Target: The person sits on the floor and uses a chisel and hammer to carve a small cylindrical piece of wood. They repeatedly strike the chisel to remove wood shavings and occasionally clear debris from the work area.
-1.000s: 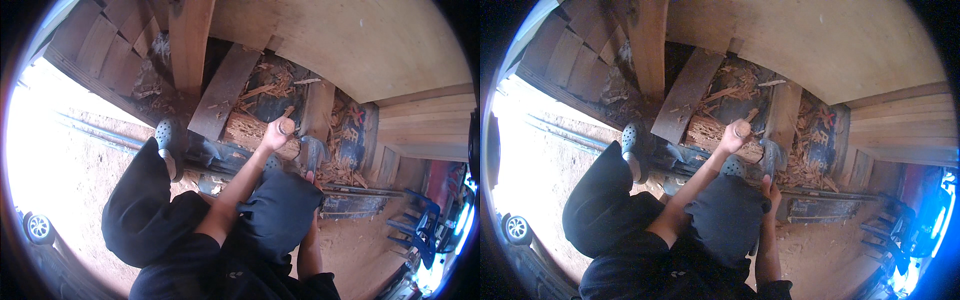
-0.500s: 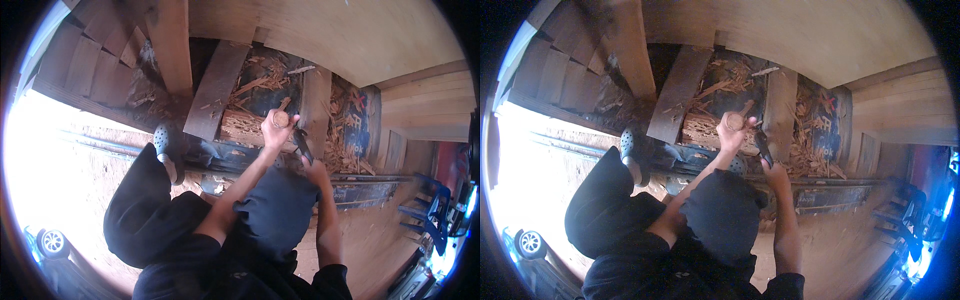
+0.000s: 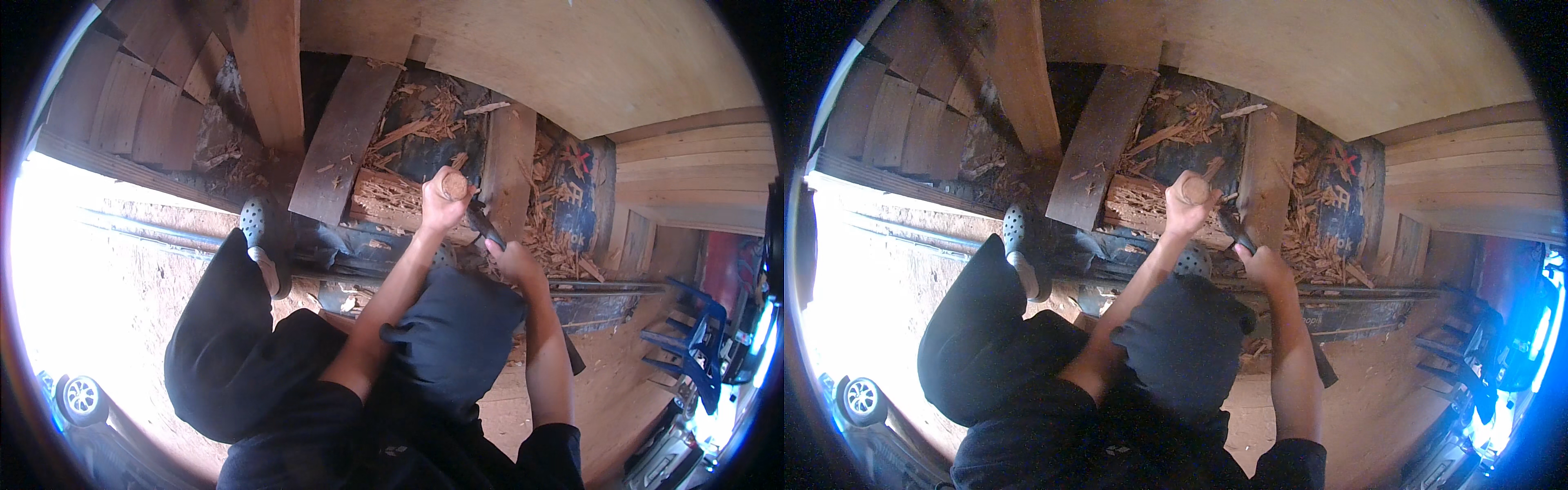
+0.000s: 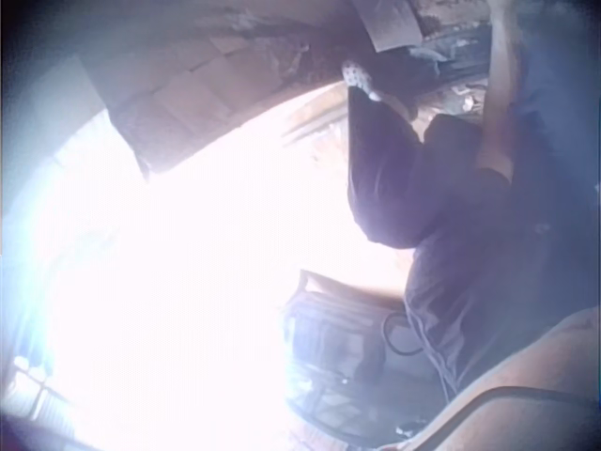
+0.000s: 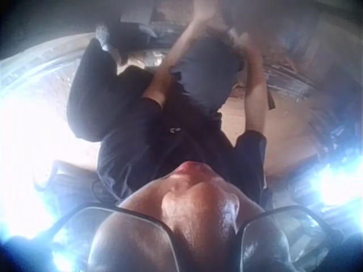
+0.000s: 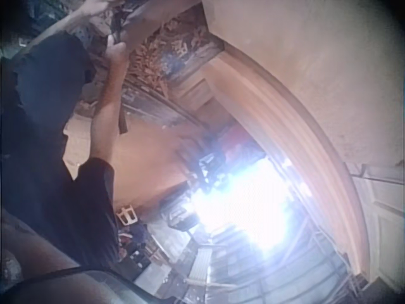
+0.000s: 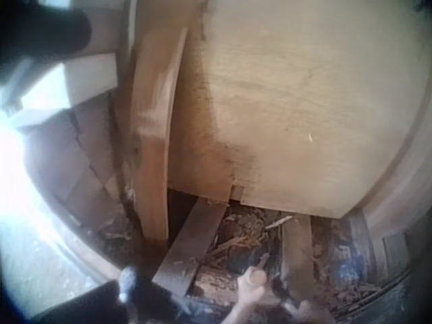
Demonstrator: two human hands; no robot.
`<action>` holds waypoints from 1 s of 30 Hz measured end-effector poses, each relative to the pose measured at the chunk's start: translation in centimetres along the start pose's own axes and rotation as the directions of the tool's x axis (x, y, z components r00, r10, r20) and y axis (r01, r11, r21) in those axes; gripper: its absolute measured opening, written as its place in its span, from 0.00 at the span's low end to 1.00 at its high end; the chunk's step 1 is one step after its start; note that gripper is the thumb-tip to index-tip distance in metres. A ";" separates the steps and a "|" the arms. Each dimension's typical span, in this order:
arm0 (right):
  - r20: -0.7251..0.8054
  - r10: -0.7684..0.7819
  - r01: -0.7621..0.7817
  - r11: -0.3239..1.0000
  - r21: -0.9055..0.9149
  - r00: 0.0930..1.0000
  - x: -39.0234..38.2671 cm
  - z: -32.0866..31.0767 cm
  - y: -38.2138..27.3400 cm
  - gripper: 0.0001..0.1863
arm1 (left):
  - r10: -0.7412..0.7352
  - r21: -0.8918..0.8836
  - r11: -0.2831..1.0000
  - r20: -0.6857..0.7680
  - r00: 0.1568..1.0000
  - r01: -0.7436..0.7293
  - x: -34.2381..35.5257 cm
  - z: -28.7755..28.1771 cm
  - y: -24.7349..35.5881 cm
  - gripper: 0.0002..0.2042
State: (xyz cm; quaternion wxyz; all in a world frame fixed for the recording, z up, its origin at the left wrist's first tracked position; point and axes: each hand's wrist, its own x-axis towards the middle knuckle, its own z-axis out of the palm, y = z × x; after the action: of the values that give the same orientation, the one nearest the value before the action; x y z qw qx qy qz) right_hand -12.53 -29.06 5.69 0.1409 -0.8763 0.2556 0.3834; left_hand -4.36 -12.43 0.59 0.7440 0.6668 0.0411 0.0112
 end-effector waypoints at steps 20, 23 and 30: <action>-0.050 0.010 -0.016 0.994 -0.108 0.999 -3.0 -1.2 -3.4 0.31 | 0.134 0.069 0.991 -0.350 0.927 -0.117 -1.2 1.7 0.0 0.25; -0.115 -0.015 -0.001 0.991 -0.137 0.993 -2.9 -0.5 -3.2 0.31 | 0.154 0.057 0.988 -0.379 0.913 -0.143 -1.1 2.1 0.1 0.24; -0.187 -0.111 0.077 0.980 -0.183 0.976 -3.1 0.1 -3.2 0.29 | 0.080 0.135 0.990 -0.264 0.961 -0.045 0.0 2.0 -0.8 0.14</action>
State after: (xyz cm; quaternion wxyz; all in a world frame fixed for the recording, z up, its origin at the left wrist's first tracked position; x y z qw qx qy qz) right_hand -12.66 -25.29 8.10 0.0555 -0.9299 0.1916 0.3090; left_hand -4.23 -14.49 0.01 0.6867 0.7063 0.1212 0.1223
